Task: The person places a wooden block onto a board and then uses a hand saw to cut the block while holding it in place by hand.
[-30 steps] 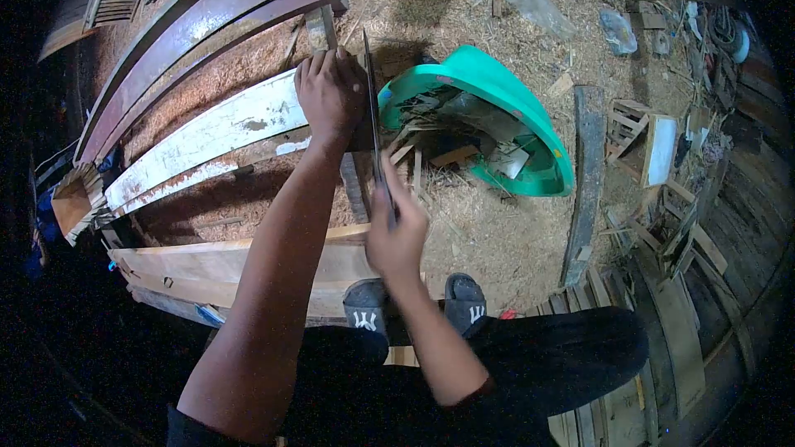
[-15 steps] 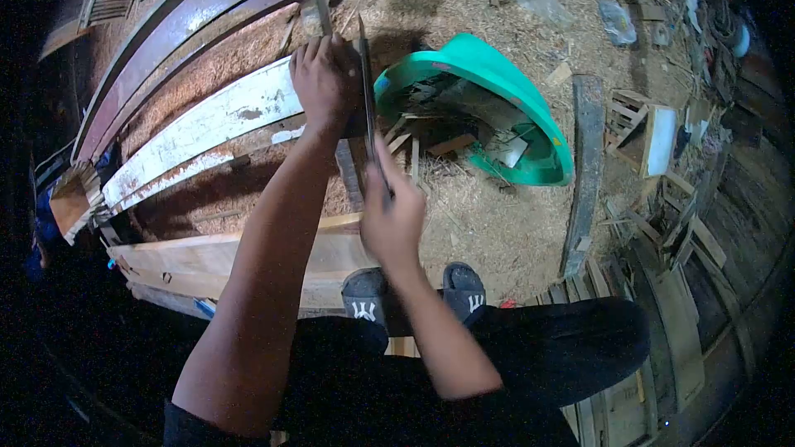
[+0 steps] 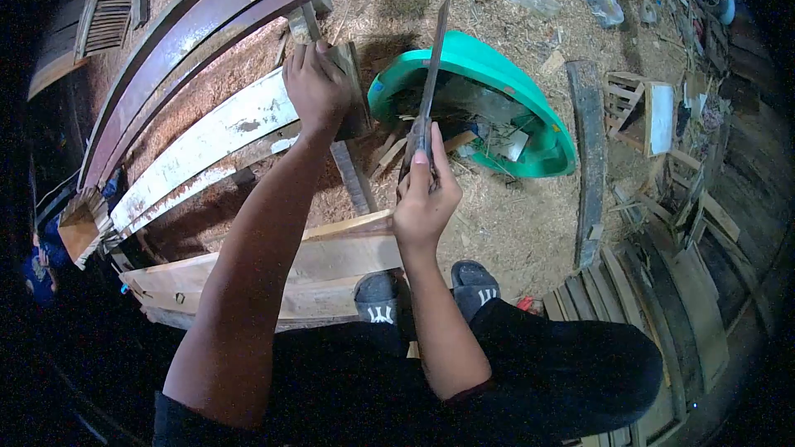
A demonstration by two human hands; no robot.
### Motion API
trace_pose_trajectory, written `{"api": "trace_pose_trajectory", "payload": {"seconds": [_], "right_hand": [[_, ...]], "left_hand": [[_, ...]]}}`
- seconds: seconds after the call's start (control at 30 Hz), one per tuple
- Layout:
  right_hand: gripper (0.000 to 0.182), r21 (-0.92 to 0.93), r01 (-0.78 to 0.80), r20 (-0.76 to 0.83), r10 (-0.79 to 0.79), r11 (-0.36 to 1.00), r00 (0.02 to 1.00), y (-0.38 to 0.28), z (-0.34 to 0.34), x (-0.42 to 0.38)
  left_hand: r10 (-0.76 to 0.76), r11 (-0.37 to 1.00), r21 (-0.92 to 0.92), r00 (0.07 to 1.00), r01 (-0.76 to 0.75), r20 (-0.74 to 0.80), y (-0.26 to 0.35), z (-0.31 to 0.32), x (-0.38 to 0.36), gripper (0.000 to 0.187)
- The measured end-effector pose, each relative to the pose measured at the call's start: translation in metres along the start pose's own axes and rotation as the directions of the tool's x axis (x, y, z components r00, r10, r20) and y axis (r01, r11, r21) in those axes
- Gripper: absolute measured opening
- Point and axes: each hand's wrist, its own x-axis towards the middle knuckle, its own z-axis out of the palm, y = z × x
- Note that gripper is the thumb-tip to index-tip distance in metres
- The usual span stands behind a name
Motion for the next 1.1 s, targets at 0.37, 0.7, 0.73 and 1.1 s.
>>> {"api": "trace_pose_trajectory", "payload": {"seconds": [0.37, 0.7, 0.73, 1.1], "right_hand": [[0.042, -0.075, 0.067, 0.121, -0.058, 0.995, 0.991, 0.058, -0.014, -0.011], [0.045, 0.076, 0.011, 0.272, -0.031, 0.997, 0.962, 0.04, -0.031, -0.014], [0.045, 0.037, -0.023, 0.317, 0.01, 0.999, 0.949, 0.035, -0.031, -0.013], [0.043, -0.158, 0.272, 0.323, -0.21, 0.949, 0.923, 0.016, -0.005, -0.009]], "left_hand": [[0.002, 0.999, 0.037, 0.998, 0.001, -0.068, -0.005, 0.009, -0.004, 0.024], [-0.128, 0.991, -0.017, 0.985, 0.131, 0.117, 0.002, -0.002, 0.0, 0.028], [-0.117, 0.993, 0.002, 0.989, 0.117, 0.091, 0.001, 0.0, -0.001, 0.028], [-0.149, 0.989, 0.001, 0.985, 0.15, 0.081, 0.001, 0.002, -0.001, 0.04]]}}
